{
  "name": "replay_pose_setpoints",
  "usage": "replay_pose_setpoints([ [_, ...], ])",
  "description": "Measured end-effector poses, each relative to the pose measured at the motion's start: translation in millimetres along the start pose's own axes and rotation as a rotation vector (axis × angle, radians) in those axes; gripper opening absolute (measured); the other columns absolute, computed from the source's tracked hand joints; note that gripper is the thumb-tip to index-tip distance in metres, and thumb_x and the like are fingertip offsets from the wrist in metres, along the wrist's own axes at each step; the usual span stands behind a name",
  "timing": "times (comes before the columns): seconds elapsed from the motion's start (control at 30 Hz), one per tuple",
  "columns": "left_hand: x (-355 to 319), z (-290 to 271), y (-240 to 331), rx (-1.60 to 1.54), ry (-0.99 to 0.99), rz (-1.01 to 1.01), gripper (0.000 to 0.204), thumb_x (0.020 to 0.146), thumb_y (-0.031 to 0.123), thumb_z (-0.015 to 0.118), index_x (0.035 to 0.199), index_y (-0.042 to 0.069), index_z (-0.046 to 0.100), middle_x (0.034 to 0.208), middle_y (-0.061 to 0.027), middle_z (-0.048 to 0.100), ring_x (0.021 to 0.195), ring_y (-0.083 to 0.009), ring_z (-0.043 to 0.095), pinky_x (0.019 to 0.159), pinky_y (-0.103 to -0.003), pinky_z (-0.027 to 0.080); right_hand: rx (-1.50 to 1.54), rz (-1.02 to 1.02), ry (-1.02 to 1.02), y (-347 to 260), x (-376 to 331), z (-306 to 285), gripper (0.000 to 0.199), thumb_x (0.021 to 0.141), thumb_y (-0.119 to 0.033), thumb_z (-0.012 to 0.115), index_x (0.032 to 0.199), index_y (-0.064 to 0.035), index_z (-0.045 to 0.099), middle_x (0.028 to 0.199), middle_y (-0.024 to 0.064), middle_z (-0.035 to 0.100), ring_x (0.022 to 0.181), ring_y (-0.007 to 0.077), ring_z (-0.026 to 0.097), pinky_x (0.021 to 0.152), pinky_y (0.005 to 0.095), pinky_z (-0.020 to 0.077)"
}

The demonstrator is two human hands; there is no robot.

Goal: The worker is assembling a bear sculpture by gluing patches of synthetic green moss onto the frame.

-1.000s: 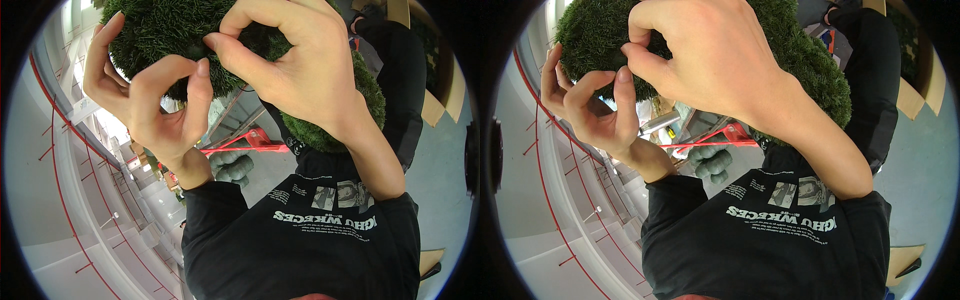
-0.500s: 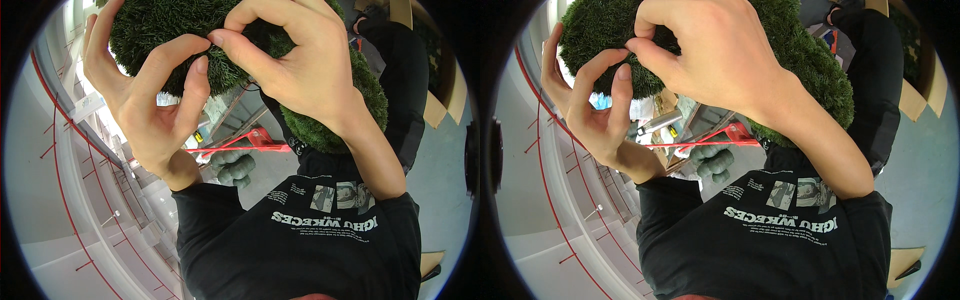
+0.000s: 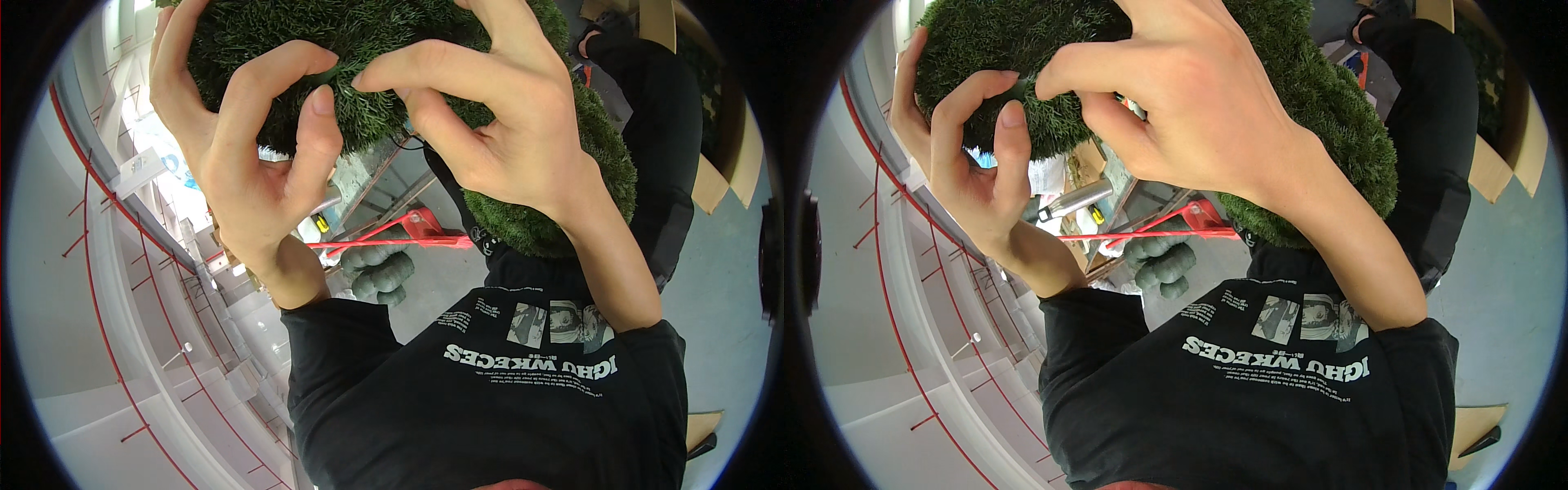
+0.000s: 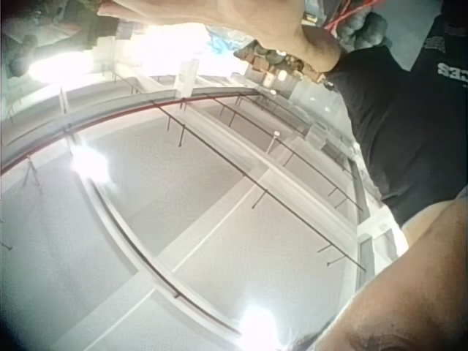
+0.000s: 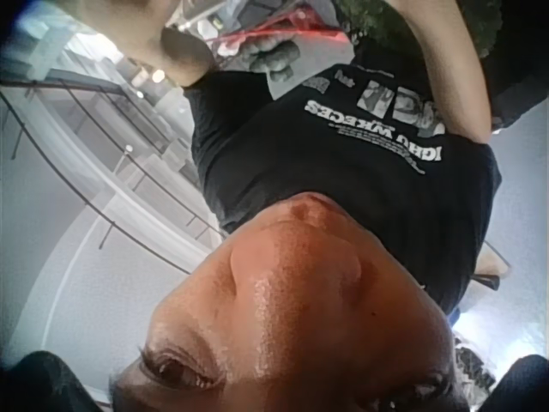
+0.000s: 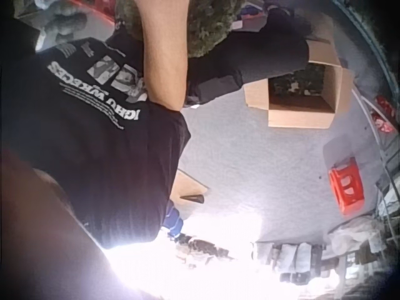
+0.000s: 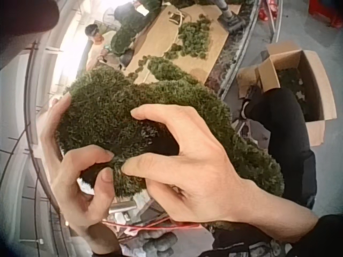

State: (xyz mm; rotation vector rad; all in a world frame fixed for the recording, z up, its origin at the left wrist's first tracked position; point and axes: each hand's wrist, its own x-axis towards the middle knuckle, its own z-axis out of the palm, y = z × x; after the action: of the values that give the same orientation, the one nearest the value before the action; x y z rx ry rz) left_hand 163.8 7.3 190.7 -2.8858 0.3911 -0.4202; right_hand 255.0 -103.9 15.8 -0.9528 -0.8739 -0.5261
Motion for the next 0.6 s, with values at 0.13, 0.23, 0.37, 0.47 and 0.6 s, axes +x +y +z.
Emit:
replay_pose_setpoints([
  [0.13,3,-3,-5,0.022,0.040,-0.009,0.021,0.083,0.019,0.075,0.101,0.009,0.078,0.151,-0.0252,0.048,0.139,-0.0374,0.045,0.111,-0.045,0.040,0.199,0.258,-0.026,-18,14,-10,0.025,0.077,0.001,0.070,0.100,-0.0073,0.078,0.135,0.0277,0.055,0.118,0.0426,0.056,0.102,0.0477,0.0457],
  [0.23,-2,-12,-6,0.014,0.028,-0.035,0.020,0.082,0.018,0.073,0.098,0.007,0.077,0.153,-0.0269,0.047,0.145,-0.0420,0.040,0.120,-0.051,0.028,0.115,0.338,-0.281,-19,29,-34,0.020,0.085,-0.005,0.072,0.104,-0.0046,0.075,0.128,0.0247,0.061,0.113,0.0373,0.061,0.097,0.0456,0.0486],
  [0.37,-2,2,2,-0.008,-0.008,-0.110,0.018,0.073,0.015,0.074,0.090,0.015,0.076,0.153,-0.0235,0.050,0.146,-0.0484,0.037,0.119,-0.055,0.029,-0.159,0.578,-0.219,32,30,-114,0.020,0.094,-0.009,0.068,0.112,-0.0031,0.074,0.116,0.0083,0.071,0.106,0.0216,0.068,0.092,0.0330,0.0525],
  [0.47,-1,-7,7,0.004,-0.035,-0.135,0.020,0.070,0.013,0.074,0.089,0.015,0.075,0.152,-0.0220,0.050,0.146,-0.0491,0.037,0.120,-0.058,0.028,-0.278,0.817,0.031,106,46,-177,0.026,0.095,-0.013,0.071,0.116,0.0008,0.072,0.106,0.0088,0.073,0.100,0.0117,0.066,0.090,0.0274,0.0529],
  [0.6,-3,-6,5,-0.033,-0.031,-0.151,0.022,0.069,0.013,0.075,0.091,0.016,0.075,0.153,-0.0209,0.050,0.146,-0.0486,0.037,0.120,-0.064,0.025,-0.492,0.672,-0.078,194,71,-220,0.060,0.091,-0.026,0.079,0.138,0.0049,0.057,0.134,0.0201,0.064,0.128,0.0258,0.060,0.108,0.0364,0.0470],
])
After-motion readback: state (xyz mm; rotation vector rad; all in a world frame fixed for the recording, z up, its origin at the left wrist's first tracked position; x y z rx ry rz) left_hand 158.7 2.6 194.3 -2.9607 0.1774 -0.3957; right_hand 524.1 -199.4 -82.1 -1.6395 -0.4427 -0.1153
